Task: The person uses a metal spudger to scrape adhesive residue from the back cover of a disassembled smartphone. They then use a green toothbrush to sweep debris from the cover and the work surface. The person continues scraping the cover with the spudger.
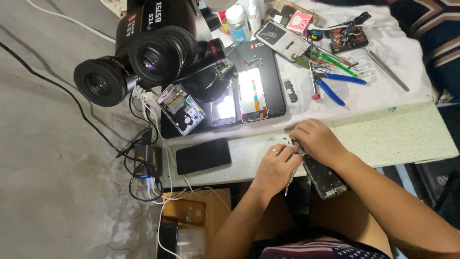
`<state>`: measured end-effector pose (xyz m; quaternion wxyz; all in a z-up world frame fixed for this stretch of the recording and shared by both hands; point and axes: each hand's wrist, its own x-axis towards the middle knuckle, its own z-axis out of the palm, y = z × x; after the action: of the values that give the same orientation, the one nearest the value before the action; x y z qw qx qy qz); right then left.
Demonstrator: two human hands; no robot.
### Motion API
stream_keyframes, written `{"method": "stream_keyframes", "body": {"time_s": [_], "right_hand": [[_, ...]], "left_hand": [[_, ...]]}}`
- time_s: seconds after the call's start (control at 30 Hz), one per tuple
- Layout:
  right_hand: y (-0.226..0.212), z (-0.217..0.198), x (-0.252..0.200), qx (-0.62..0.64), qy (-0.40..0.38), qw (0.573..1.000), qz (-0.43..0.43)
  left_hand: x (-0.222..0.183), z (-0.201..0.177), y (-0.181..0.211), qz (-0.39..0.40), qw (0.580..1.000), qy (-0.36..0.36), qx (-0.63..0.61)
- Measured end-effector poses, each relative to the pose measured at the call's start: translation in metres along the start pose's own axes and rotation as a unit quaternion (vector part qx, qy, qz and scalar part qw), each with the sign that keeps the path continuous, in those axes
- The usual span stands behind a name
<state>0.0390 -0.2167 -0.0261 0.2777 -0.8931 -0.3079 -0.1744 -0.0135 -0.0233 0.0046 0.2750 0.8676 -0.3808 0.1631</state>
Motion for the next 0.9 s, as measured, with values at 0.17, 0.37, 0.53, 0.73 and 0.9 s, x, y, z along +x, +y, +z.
{"method": "stream_keyframes", "body": {"time_s": [0.17, 0.37, 0.53, 0.73, 0.9], "right_hand": [[0.001, -0.004, -0.002, 0.045, -0.004, 0.998, 0.046], [-0.004, -0.010, 0.003, 0.022, -0.019, 0.997, 0.073], [-0.009, -0.015, 0.008, -0.072, -0.041, 0.996, -0.031], [-0.011, -0.014, 0.006, -0.130, -0.097, 0.984, -0.073], [-0.006, -0.010, 0.005, -0.153, -0.114, 0.977, -0.094]], "left_hand": [[-0.001, 0.001, -0.002, -0.009, 1.000, -0.003, -0.016], [0.001, 0.001, -0.005, -0.009, 0.999, -0.006, -0.042], [0.001, 0.004, 0.000, -0.018, 1.000, 0.003, -0.024], [0.003, 0.012, 0.006, -0.038, 0.999, 0.021, -0.019], [0.003, 0.014, 0.007, -0.045, 0.998, 0.030, -0.035]]}}
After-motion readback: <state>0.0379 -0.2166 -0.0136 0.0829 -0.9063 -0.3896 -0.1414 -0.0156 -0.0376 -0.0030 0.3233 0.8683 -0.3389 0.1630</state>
